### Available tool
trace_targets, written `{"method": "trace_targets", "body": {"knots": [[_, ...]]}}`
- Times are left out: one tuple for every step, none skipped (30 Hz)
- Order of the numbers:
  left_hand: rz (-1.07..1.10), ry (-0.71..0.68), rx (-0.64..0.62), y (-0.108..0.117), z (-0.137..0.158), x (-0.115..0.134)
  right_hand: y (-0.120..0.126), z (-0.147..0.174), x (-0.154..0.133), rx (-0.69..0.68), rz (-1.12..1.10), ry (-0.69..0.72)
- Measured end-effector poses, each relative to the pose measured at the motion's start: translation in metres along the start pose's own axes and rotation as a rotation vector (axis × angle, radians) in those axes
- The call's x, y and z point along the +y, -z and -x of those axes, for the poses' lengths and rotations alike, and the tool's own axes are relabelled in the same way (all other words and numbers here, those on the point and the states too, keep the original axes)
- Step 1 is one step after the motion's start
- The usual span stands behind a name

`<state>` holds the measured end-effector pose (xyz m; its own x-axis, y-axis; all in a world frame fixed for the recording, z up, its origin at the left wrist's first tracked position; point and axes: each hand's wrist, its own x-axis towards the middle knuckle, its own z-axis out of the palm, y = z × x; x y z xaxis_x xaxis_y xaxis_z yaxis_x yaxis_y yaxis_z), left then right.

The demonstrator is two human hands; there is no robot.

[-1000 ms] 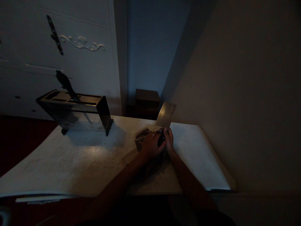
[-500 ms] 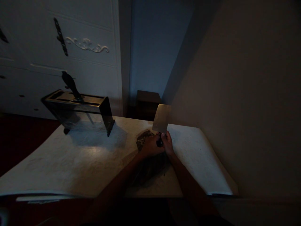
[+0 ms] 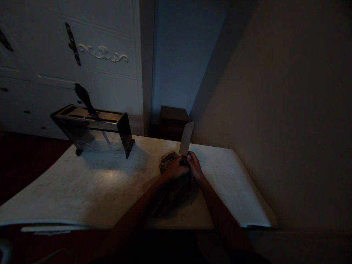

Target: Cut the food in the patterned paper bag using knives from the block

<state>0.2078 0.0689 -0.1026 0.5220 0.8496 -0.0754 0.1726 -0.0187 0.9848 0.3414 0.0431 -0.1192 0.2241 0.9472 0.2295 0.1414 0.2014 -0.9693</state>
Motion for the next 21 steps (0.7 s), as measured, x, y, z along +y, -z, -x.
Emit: {"method": "trace_targets", "body": {"knots": [[0.047,0.023,0.028,0.000,-0.001,0.000,0.002,-0.001,-0.001,-0.019,-0.001,-0.012],[0.086,0.039,0.053,0.001,-0.002,-0.001,0.003,-0.001,-0.002,-0.043,-0.005,-0.031],[0.115,0.050,0.074,0.001,-0.003,-0.001,0.005,-0.002,-0.002,-0.072,-0.008,-0.053],[0.135,0.052,0.093,0.003,-0.005,-0.001,0.007,-0.002,-0.003,-0.101,-0.008,-0.071],[0.150,0.048,0.107,0.004,-0.006,-0.002,0.009,-0.003,-0.004,-0.126,-0.005,-0.082],[0.170,0.041,0.117,0.006,-0.008,-0.002,0.011,-0.003,-0.005,-0.145,-0.002,-0.086],[0.193,0.032,0.126,0.009,-0.009,-0.001,0.012,-0.003,-0.005,-0.162,-0.001,-0.087],[0.217,0.021,0.130,0.011,-0.010,-0.001,0.014,-0.003,-0.005,-0.177,-0.001,-0.089],[0.241,0.012,0.130,0.014,-0.011,0.000,0.016,-0.003,-0.004,-0.191,0.005,-0.092],[0.265,0.003,0.125,0.016,-0.011,0.001,0.017,-0.003,-0.004,-0.206,0.017,-0.097],[0.287,-0.004,0.119,0.019,-0.011,0.003,0.019,-0.003,-0.003,-0.219,0.039,-0.102],[0.308,-0.011,0.111,0.021,-0.011,0.004,0.020,-0.003,-0.003,-0.223,0.073,-0.104],[0.327,-0.019,0.101,0.023,-0.011,0.005,0.022,-0.004,-0.003,-0.212,0.118,-0.107],[0.342,-0.027,0.089,0.025,-0.011,0.007,0.023,-0.004,-0.003,-0.188,0.159,-0.113],[0.362,-0.038,0.076,0.027,-0.010,0.008,0.024,-0.004,-0.003,-0.150,0.183,-0.126],[0.394,-0.050,0.062,0.028,-0.010,0.009,0.025,-0.005,-0.004,-0.102,0.188,-0.140],[0.435,-0.060,0.048,0.029,-0.010,0.009,0.026,-0.005,-0.004,-0.051,0.178,-0.153],[0.481,-0.069,0.034,0.029,-0.009,0.009,0.026,-0.006,-0.005,-0.002,0.158,-0.162],[0.525,-0.074,0.025,0.030,-0.009,0.009,0.026,-0.006,-0.005,0.039,0.135,-0.164],[0.561,-0.077,0.024,0.030,-0.009,0.009,0.026,-0.007,-0.006,0.071,0.119,-0.160],[0.586,-0.076,0.028,0.030,-0.008,0.009,0.026,-0.007,-0.005,0.095,0.111,-0.155]]}}
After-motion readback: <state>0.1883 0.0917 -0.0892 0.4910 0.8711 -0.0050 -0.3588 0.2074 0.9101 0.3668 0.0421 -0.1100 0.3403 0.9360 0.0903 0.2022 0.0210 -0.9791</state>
